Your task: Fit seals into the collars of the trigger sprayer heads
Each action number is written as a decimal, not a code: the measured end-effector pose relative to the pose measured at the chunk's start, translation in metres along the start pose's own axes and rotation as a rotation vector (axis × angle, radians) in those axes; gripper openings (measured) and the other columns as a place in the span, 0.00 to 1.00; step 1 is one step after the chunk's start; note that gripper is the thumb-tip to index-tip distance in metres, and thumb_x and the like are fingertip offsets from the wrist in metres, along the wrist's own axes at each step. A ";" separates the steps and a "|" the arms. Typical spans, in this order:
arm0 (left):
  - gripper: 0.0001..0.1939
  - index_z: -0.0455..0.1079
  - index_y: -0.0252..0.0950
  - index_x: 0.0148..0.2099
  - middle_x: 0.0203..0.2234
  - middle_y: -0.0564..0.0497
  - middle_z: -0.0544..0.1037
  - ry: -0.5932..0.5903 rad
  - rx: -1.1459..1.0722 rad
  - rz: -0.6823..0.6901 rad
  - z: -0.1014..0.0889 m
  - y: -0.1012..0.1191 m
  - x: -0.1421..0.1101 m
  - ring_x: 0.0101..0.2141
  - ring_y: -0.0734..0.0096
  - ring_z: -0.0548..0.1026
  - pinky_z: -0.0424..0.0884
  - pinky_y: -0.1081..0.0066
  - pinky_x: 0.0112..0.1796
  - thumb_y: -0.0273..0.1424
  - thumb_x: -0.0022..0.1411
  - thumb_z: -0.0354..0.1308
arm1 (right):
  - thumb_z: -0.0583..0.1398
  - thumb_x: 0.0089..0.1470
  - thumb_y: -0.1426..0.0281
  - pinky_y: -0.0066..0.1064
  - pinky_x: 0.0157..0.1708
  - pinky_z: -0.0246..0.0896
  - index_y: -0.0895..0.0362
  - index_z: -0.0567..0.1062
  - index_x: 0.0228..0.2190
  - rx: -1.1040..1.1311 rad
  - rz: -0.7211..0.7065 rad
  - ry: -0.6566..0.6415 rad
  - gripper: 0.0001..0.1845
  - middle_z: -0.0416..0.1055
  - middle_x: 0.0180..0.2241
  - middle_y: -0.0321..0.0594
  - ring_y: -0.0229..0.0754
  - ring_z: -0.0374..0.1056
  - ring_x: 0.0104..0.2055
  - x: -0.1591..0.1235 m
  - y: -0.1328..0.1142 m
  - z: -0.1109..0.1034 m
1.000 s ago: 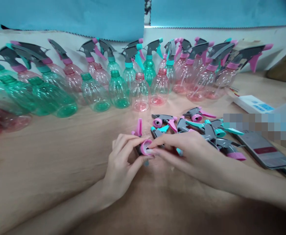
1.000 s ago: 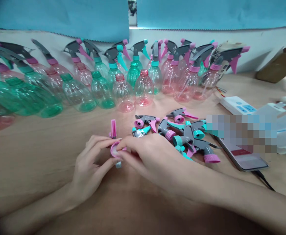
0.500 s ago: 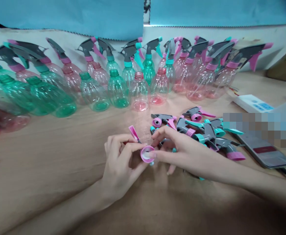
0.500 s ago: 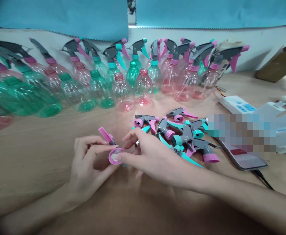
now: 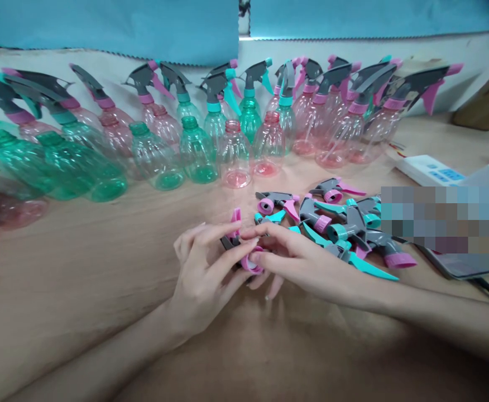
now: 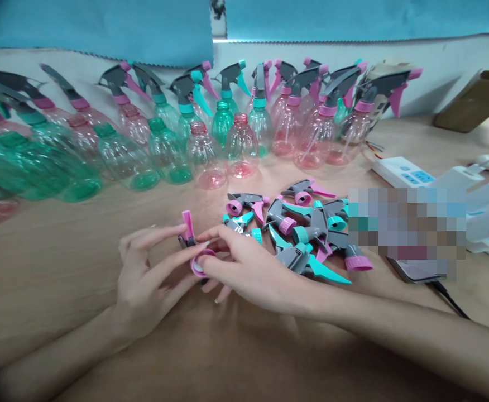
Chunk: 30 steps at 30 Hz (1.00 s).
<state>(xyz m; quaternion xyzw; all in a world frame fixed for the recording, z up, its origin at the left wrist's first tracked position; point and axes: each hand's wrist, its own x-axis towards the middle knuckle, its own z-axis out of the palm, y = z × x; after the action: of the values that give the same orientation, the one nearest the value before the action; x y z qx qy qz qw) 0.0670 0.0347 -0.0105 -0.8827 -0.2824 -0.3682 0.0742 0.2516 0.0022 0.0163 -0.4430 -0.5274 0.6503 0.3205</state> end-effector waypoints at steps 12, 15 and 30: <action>0.16 0.68 0.46 0.50 0.40 0.48 0.74 0.007 -0.066 0.045 0.000 -0.002 -0.002 0.42 0.59 0.69 0.64 0.58 0.45 0.29 0.60 0.60 | 0.58 0.53 0.72 0.26 0.24 0.68 0.54 0.60 0.40 0.015 0.009 -0.015 0.13 0.68 0.33 0.34 0.36 0.73 0.29 0.002 -0.002 -0.001; 0.15 0.68 0.48 0.50 0.40 0.48 0.75 0.000 -0.060 0.038 0.000 -0.002 -0.002 0.41 0.60 0.69 0.64 0.58 0.45 0.31 0.61 0.59 | 0.58 0.53 0.70 0.27 0.24 0.69 0.54 0.59 0.39 0.014 0.027 -0.014 0.13 0.68 0.32 0.34 0.37 0.73 0.29 0.001 -0.001 0.000; 0.13 0.69 0.45 0.49 0.35 0.50 0.76 -0.013 -0.028 0.095 0.002 0.000 -0.004 0.39 0.62 0.69 0.62 0.59 0.46 0.30 0.62 0.57 | 0.57 0.47 0.72 0.28 0.25 0.61 0.54 0.59 0.39 -0.378 -0.114 0.155 0.16 0.69 0.33 0.37 0.37 0.67 0.31 -0.008 -0.008 0.005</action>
<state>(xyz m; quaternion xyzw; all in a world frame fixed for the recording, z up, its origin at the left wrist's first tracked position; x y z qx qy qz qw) 0.0664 0.0339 -0.0149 -0.8985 -0.2353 -0.3625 0.0773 0.2492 -0.0049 0.0258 -0.5136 -0.6379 0.4845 0.3075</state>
